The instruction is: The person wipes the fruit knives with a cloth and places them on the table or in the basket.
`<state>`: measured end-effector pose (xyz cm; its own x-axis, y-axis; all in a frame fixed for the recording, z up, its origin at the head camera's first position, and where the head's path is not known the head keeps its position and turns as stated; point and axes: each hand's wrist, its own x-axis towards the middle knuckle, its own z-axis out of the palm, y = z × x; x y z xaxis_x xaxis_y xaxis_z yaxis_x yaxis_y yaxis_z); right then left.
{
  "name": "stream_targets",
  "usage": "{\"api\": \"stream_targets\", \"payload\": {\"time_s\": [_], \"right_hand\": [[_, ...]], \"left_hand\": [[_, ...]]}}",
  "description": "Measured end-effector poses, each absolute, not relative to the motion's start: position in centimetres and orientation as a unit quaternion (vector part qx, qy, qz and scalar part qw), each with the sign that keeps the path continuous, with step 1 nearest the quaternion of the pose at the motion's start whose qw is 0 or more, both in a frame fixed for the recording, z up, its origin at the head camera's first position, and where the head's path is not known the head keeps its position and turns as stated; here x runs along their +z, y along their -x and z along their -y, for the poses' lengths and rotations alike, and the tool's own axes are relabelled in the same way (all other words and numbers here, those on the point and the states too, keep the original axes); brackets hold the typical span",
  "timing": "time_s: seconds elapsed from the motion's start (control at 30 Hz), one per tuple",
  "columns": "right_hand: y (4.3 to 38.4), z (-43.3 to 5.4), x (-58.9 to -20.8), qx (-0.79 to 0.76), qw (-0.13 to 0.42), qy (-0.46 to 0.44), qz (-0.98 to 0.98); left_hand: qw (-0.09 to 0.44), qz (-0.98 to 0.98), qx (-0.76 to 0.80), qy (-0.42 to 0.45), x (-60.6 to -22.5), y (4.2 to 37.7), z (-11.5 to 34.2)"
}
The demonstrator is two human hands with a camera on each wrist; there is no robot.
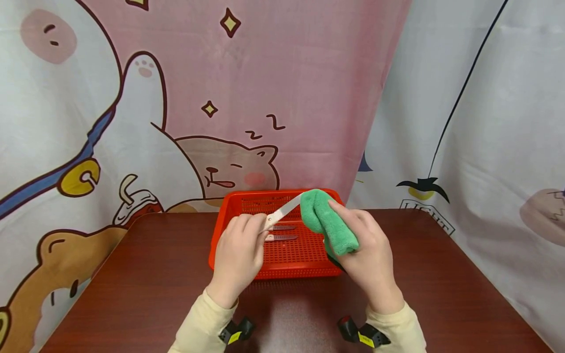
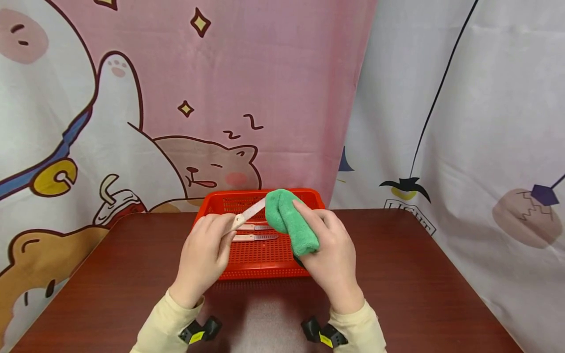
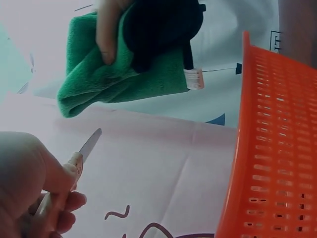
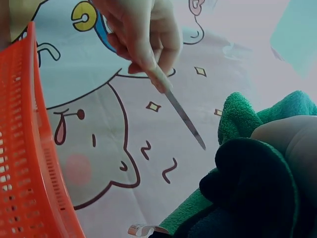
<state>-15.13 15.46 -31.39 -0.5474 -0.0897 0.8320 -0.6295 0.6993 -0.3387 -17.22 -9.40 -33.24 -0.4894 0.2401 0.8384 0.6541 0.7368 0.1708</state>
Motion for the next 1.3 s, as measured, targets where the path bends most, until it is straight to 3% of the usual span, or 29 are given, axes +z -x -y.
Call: {"api": "stream_targets", "payload": {"time_s": [0.37,0.73,1.3], "right_hand": [[14.7,-13.8,-31.9,0.309,0.41,-0.258,0.819],[14.7,-11.9,-32.7,0.289,0.402,-0.284,0.821],[15.5,-13.0,-32.8,0.291,0.424,-0.24,0.823]], "left_hand": [[0.48,0.813,-0.205,0.259,-33.3,17.0,8.7],[0.488,0.8,-0.208,0.281,-33.5,16.7,8.1],[0.522,0.772,-0.212,0.292,-33.6,16.9,7.4]]}}
